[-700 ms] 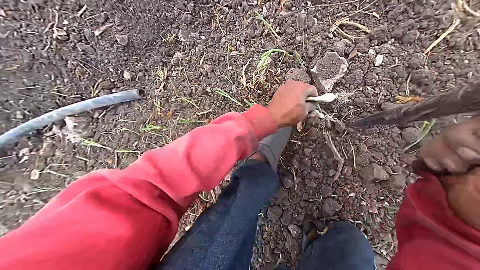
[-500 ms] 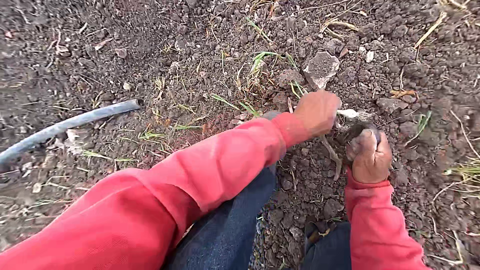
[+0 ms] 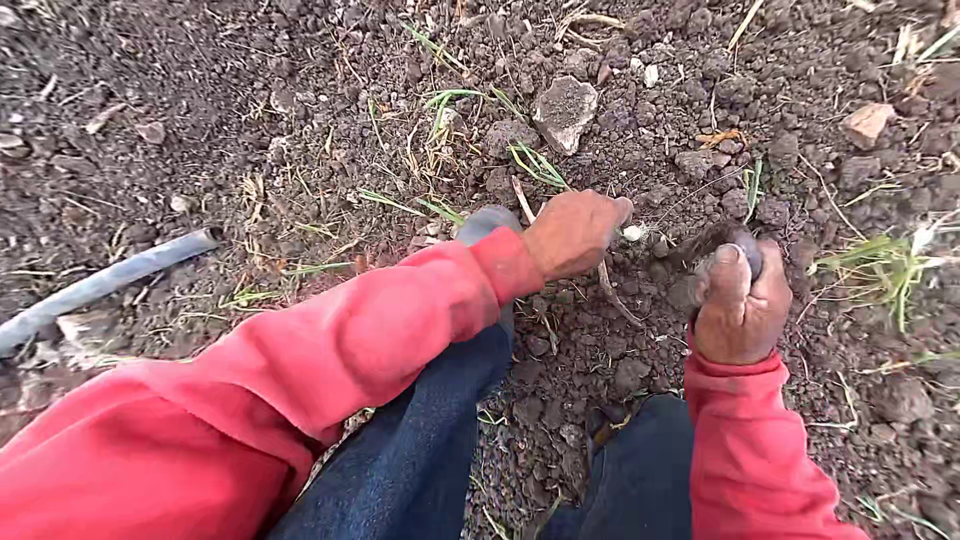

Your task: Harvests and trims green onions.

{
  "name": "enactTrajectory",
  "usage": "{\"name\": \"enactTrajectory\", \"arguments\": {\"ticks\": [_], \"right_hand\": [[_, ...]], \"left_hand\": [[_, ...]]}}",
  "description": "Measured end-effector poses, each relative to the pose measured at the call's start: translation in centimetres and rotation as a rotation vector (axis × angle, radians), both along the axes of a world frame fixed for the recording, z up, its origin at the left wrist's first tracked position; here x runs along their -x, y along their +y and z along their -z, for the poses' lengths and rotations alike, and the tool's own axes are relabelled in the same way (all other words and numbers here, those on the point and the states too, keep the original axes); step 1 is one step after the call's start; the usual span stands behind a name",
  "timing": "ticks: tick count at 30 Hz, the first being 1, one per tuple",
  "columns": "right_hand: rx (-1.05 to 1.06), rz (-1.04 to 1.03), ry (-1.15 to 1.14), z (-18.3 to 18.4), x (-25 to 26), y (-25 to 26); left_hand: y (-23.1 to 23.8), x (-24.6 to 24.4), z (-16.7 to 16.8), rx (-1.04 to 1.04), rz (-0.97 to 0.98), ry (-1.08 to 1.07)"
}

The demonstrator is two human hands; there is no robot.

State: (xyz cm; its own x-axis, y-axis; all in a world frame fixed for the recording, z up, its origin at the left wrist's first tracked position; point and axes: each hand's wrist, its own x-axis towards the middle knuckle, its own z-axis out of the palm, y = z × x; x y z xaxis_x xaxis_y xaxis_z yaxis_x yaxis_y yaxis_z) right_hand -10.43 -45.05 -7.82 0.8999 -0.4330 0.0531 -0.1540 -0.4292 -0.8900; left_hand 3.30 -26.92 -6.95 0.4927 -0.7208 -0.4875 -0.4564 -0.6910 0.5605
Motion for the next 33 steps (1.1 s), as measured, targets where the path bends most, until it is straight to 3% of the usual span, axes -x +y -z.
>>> {"name": "enactTrajectory", "arguments": {"ticks": [3,9,11,14,16,17,20,23,25,27,30,33], "right_hand": [[-0.114,0.041,-0.042,0.0,2.7,0.0],[-0.409,-0.02,-0.161,-12.3,1.5,-4.7],[-0.242,-0.062,-0.057,-11.0,0.4,-4.1],[-0.039,0.062,0.12,0.8,3.9,-0.2],[-0.075,0.132,0.146,4.6,6.9,1.1],[-0.102,0.148,0.132,4.2,7.8,1.3],[-0.225,0.208,0.019,-2.9,9.7,0.7],[-0.228,0.212,-0.048,-10.9,12.0,-2.3],[-0.219,0.232,-0.037,-13.5,14.0,-4.3],[-0.216,0.286,-0.009,-11.7,14.9,-6.1],[-0.069,0.408,0.074,-5.2,16.6,-7.2],[-0.103,0.488,0.122,-6.5,19.0,-8.1]], "left_hand": [[-1.4,0.4,-0.8,0.094,-0.028,-0.025],[-0.5,0.1,0.8,0.128,-0.097,0.124],[-0.9,0.5,1.1,0.083,-0.09,0.146],[-3.8,1.2,0.2,0.045,-0.043,0.101],[-6.3,2.7,1.0,0.025,0.053,0.022],[-7.3,3.7,2.1,0.029,0.129,-0.025],[-7.6,8.5,5.0,0.1,0.344,-0.143],[-8.5,8.6,4.9,0.059,0.462,-0.101],[-8.1,7.9,4.4,-0.024,0.496,-0.021],[-8.5,7.2,4.8,-0.079,0.523,0.011],[-10.1,8.3,5.2,-0.151,0.564,0.006],[-11.6,7.4,3.9,-0.3,0.602,0.06]]}}
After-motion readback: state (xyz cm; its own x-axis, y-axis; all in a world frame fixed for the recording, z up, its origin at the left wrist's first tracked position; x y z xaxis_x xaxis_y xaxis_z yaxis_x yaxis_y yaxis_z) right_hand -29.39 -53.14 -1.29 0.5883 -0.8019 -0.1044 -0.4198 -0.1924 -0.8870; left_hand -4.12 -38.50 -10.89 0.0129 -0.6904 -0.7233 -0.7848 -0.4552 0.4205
